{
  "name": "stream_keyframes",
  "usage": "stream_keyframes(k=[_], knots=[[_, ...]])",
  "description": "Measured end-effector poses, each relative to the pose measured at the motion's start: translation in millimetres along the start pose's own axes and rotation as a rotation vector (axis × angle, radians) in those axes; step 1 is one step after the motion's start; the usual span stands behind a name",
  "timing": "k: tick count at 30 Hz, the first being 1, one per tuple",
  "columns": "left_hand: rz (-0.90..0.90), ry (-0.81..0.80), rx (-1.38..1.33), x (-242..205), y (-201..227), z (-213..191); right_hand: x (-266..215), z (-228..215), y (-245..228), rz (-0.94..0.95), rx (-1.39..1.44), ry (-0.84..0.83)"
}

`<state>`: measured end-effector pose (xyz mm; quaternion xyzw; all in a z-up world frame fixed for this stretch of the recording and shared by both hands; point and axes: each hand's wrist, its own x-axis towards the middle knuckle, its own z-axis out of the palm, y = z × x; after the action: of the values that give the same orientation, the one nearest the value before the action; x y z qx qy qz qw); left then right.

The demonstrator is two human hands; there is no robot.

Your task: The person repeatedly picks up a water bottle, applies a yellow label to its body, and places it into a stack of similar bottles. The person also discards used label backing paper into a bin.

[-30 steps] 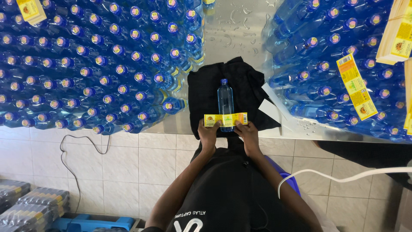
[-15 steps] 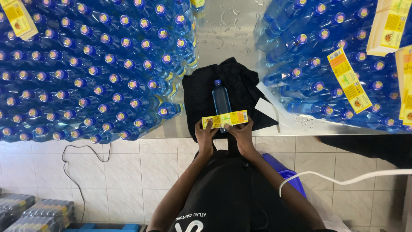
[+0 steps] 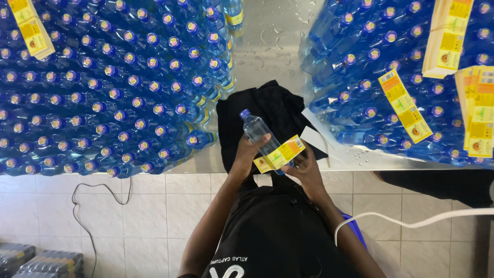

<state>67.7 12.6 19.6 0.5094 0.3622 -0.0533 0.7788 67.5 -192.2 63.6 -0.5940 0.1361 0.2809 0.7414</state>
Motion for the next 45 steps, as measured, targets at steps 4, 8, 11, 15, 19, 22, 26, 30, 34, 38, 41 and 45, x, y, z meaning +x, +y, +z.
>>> stream_keyframes(k=[4,8,11,15,19,22,26,30,34,38,41,45], knots=[[0.021,0.121,0.031,-21,33,28,6,-7,4,-0.245,-0.217,0.136],[0.162,0.195,0.055,-41,56,54,4,-4,9,-0.725,-1.008,0.102],[0.217,0.180,0.076,-62,68,70,11,0,5,-0.853,-1.251,0.028],[0.271,0.113,0.080,-70,65,78,26,-16,-5,-0.793,-1.157,0.002],[0.321,0.097,0.104,-65,52,83,26,-18,-40,-0.584,-0.987,-0.132],[0.379,0.028,0.144,-67,51,87,33,-21,-55,-0.480,-0.769,-0.260],[0.508,0.054,0.212,-78,55,97,59,-35,-28,-0.351,-0.374,-0.341],[0.937,0.251,0.443,-91,41,84,62,-22,-28,-0.260,-0.142,-0.317],[0.926,0.234,0.572,-109,7,78,70,-10,-17,-0.296,-0.096,-0.274],[0.837,0.061,0.604,-94,2,77,69,4,-18,-0.291,0.002,-0.284],[0.823,0.071,0.557,-80,9,72,76,-1,-13,-0.305,-0.037,-0.301],[0.660,0.140,0.525,-54,7,47,66,31,-49,-0.395,-0.143,-0.282]])
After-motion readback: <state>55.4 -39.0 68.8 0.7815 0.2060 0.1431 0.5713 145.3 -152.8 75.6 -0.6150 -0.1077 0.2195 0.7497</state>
